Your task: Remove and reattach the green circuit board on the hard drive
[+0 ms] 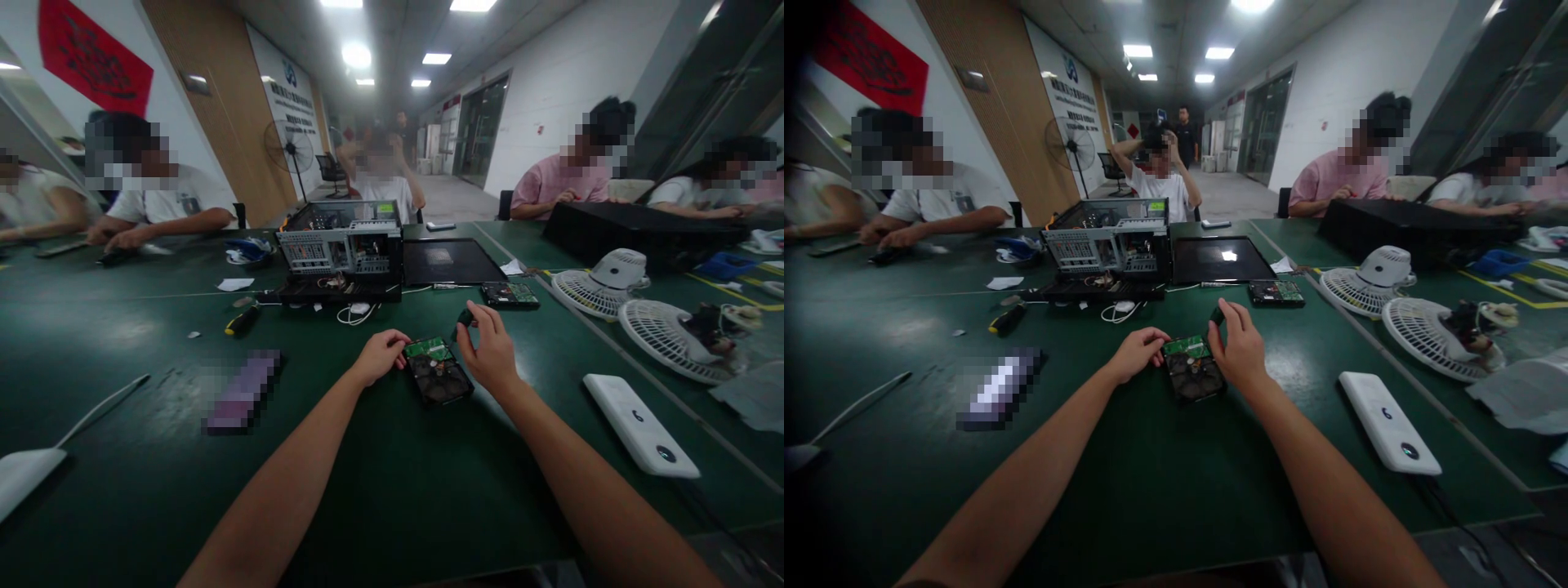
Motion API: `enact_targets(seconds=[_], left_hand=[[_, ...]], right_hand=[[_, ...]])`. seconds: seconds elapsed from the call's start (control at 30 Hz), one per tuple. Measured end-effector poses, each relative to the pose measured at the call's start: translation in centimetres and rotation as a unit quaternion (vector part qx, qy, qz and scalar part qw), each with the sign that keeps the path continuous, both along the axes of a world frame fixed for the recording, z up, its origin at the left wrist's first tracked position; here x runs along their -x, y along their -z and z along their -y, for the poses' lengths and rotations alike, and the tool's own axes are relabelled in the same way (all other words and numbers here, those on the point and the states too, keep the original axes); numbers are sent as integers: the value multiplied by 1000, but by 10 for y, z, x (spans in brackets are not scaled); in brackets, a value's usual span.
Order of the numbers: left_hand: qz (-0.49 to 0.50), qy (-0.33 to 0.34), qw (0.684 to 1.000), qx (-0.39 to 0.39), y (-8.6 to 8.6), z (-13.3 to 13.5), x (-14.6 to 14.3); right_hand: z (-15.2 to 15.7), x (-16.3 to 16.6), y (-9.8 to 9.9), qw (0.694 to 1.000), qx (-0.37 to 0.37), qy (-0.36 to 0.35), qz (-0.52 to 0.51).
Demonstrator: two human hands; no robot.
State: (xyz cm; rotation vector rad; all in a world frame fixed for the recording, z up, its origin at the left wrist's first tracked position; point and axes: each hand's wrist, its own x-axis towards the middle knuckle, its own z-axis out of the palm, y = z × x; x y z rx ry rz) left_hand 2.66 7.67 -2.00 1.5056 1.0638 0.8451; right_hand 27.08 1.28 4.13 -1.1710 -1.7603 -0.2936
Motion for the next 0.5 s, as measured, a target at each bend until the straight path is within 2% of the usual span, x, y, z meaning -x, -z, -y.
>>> enact_targets(seconds=[0.17, 0.5], left_hand=[[-1, 0, 1000, -1, 0, 0, 0], [1, -4, 1000, 4, 1, 0, 0]], right_hand=[[-2, 0, 2, 1000, -23, -17, -6], [3, 0, -4, 1000, -5, -17, 13]])
